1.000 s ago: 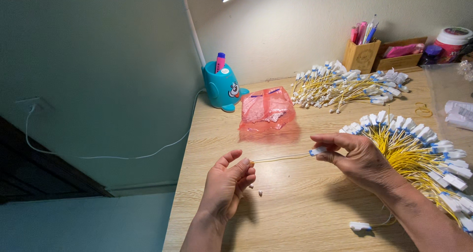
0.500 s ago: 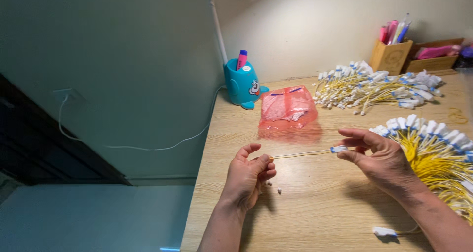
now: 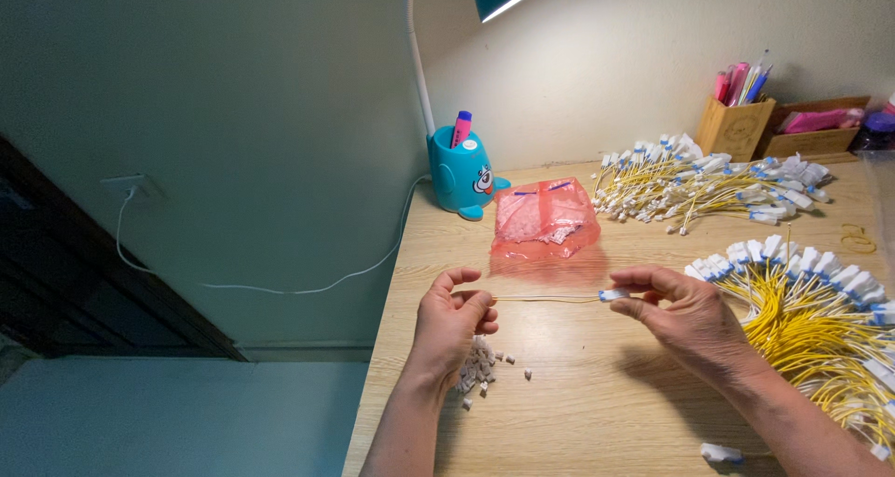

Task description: The person handles a bundle of yellow fiber optic cables, removing a rubber band and a label. They then pick up a single cable and attach small white plastic connectors to both ends of the fiber.

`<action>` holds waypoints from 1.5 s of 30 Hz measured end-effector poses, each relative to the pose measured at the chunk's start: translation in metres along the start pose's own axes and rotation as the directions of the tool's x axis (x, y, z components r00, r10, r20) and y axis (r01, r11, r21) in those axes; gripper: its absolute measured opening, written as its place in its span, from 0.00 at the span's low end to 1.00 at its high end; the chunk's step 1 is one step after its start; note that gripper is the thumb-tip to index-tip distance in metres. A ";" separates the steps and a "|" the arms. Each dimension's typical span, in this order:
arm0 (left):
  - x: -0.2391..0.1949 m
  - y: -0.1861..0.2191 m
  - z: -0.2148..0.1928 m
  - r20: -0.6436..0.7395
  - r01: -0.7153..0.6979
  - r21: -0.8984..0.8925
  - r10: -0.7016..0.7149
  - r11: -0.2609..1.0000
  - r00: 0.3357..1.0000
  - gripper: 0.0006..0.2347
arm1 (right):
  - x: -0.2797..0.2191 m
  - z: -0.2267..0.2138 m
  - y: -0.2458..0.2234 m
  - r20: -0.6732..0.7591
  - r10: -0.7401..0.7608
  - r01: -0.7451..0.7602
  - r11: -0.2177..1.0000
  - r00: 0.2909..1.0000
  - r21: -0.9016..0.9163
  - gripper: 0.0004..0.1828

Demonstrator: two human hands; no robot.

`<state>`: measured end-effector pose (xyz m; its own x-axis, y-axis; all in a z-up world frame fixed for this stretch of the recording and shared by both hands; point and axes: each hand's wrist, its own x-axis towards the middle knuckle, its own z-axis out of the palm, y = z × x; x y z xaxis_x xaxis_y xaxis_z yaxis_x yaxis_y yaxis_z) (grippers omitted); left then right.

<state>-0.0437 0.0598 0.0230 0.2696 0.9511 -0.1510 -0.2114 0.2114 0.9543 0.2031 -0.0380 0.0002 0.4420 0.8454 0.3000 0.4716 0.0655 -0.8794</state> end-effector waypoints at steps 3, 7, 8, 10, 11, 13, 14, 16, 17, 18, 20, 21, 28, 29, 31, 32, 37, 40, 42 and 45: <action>0.020 0.009 -0.015 -0.013 -0.083 0.231 0.088 0.969 0.996 0.12 | 0.007 0.010 -0.018 0.029 0.007 -0.004 0.994 1.000 -0.106 0.15; 0.059 0.009 -0.033 -0.037 -0.084 0.815 0.196 0.573 0.980 0.11 | 0.020 0.036 -0.028 0.064 -0.027 0.040 0.974 0.998 -0.224 0.11; 0.063 0.005 -0.034 -0.039 -0.083 0.816 0.199 0.573 0.979 0.11 | 0.025 0.043 -0.023 0.065 -0.029 0.043 0.974 0.997 -0.223 0.11; 0.074 -0.004 -0.034 -0.021 -0.095 0.873 0.232 0.478 0.973 0.09 | 0.034 0.055 -0.014 0.053 -0.032 0.048 0.942 0.998 -0.332 0.09; 0.080 -0.012 -0.036 -0.020 -0.096 0.872 0.229 0.480 0.973 0.09 | 0.035 0.059 -0.011 0.052 -0.031 0.046 0.941 0.998 -0.335 0.09; 0.094 -0.031 -0.039 0.011 -0.125 0.920 0.292 0.372 0.956 0.06 | 0.037 0.065 -0.004 0.067 -0.074 0.096 0.897 0.995 -0.433 0.10; 0.096 -0.033 -0.037 0.011 -0.124 0.918 0.287 0.376 0.958 0.06 | 0.040 0.067 0.002 0.068 -0.069 0.092 0.894 0.995 -0.437 0.10; 0.098 -0.040 -0.036 0.058 -0.172 0.923 0.319 0.343 0.946 0.04 | 0.044 0.073 0.016 0.077 -0.040 0.073 0.867 0.996 -0.493 0.09; 0.099 -0.041 -0.037 0.057 -0.169 0.923 0.312 0.346 0.949 0.04 | 0.045 0.075 0.017 0.079 -0.032 0.068 0.866 0.996 -0.495 0.09; 0.100 -0.042 -0.037 0.060 -0.170 0.926 0.313 0.338 0.948 0.05 | 0.047 0.076 0.019 0.099 -0.029 0.077 0.851 0.995 -0.519 0.08; 0.095 -0.037 -0.038 0.068 -0.174 0.928 0.308 0.330 0.949 0.05 | 0.051 0.075 0.022 0.114 -0.017 0.077 0.835 0.993 -0.544 0.08; 0.089 -0.033 -0.038 0.083 -0.207 0.920 0.350 0.334 0.933 0.07 | 0.053 0.074 0.024 0.128 -0.024 0.086 0.863 0.991 -0.498 0.10; 0.018 0.013 -0.037 0.296 -0.574 0.709 0.565 0.410 0.770 0.09 | -0.005 -0.060 -0.058 0.030 -0.113 0.117 0.966 0.993 -0.230 0.09; -0.004 0.017 -0.024 0.314 -0.583 0.694 0.550 0.424 0.774 0.09 | -0.019 -0.079 -0.065 0.014 -0.093 0.093 0.964 0.996 -0.249 0.09; -0.049 0.031 -0.005 0.216 -0.471 0.666 0.455 0.579 0.864 0.07 | -0.046 -0.114 -0.084 -0.017 0.040 -0.043 0.962 0.999 -0.271 0.11; -0.058 0.022 0.003 0.230 -0.474 0.659 0.444 0.584 0.866 0.07 | -0.060 -0.120 -0.081 -0.030 0.054 -0.060 0.959 0.998 -0.278 0.11; -0.083 -0.018 0.026 0.353 -0.507 0.477 0.372 0.718 0.859 0.07 | -0.113 -0.114 -0.017 0.320 0.213 0.064 0.737 0.923 -0.673 0.16; -0.081 -0.036 0.028 0.323 -0.447 0.482 0.322 0.753 0.890 0.06 | -0.118 -0.094 0.016 0.446 -0.113 0.406 0.649 0.888 -0.643 0.14; -0.080 -0.043 0.023 0.329 -0.497 0.450 0.379 0.742 0.865 0.06 | -0.116 -0.085 0.019 0.436 -0.176 0.443 0.621 0.882 -0.647 0.09; -0.082 -0.045 0.020 0.311 -0.499 0.356 0.404 0.790 0.860 0.07 | -0.108 -0.074 -0.003 0.406 -0.255 0.459 0.691 0.878 -0.559 0.07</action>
<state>-0.0372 -0.0322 -0.0025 0.4384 0.8338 0.3357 0.0328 -0.3881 0.9210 0.2108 -0.1688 -0.0020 -0.0418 0.9404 0.3374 0.9549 0.1370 -0.2635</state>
